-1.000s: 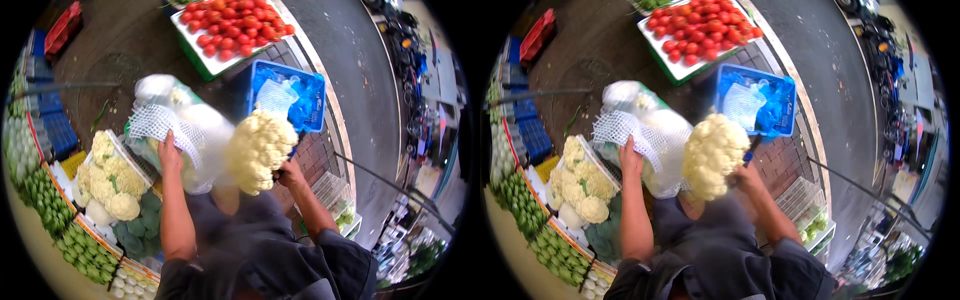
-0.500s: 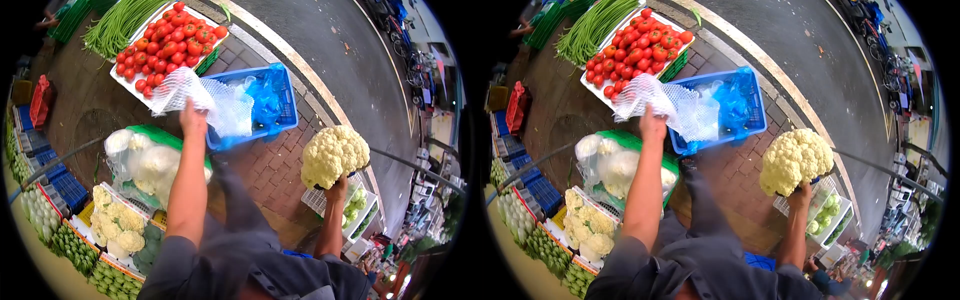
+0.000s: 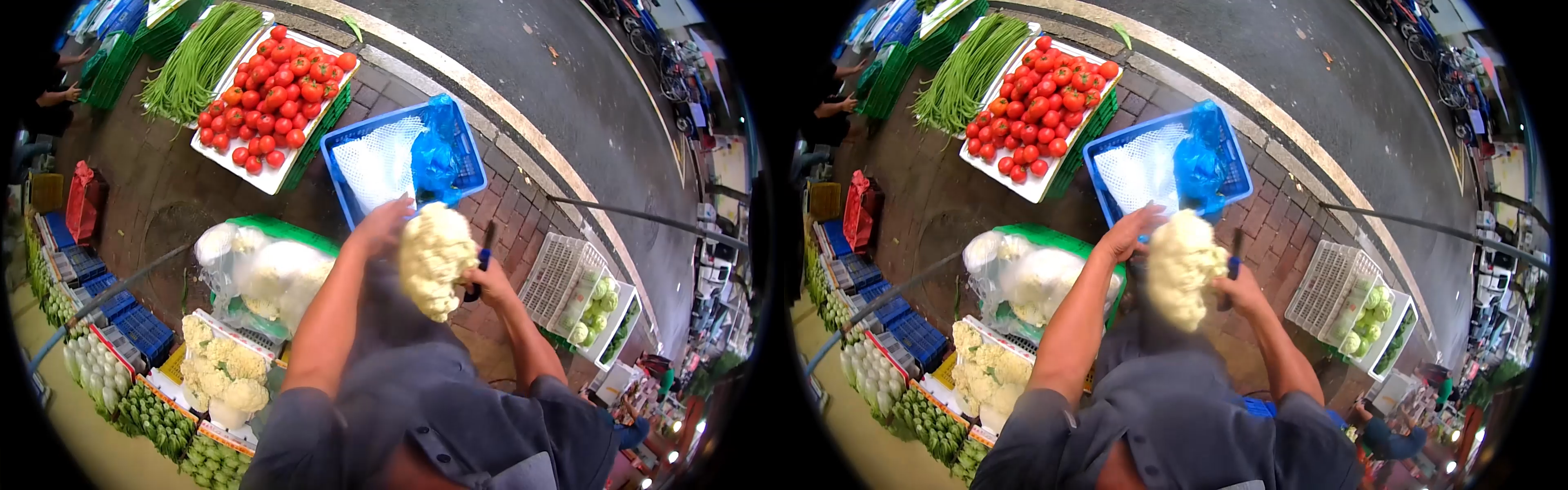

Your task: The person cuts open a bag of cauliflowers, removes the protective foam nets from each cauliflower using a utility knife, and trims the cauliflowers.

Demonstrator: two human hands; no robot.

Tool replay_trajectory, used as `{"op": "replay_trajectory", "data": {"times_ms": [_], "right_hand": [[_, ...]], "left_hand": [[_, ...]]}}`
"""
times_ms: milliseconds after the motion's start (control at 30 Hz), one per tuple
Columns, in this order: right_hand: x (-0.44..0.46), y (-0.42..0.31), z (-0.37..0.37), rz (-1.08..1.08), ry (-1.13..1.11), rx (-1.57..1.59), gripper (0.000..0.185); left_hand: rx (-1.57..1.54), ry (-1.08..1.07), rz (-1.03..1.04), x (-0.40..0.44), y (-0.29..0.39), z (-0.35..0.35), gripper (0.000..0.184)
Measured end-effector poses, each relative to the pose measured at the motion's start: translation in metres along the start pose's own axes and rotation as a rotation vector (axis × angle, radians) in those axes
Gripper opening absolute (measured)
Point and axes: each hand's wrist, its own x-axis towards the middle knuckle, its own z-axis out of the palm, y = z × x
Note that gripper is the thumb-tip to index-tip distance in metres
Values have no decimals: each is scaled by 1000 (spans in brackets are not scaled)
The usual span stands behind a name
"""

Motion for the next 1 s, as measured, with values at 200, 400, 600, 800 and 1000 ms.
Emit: {"op": "replay_trajectory", "data": {"times_ms": [200,400,600,800,1000], "right_hand": [[-23,-13,77,235,-209,-636,61],[-21,21,91,31,-244,-820,53],[19,7,68,89,-315,-824,48],[64,-26,16,200,-337,-817,58],[106,-38,-23,311,-369,-663,42]], "left_hand": [[-159,-233,-99,-68,-50,-39,56],[-329,-169,6,-116,-84,-48,50],[-320,-84,48,-91,-78,-35,49],[-207,-95,24,-28,-46,-12,40],[-166,13,-105,2,-6,24,35]]}}
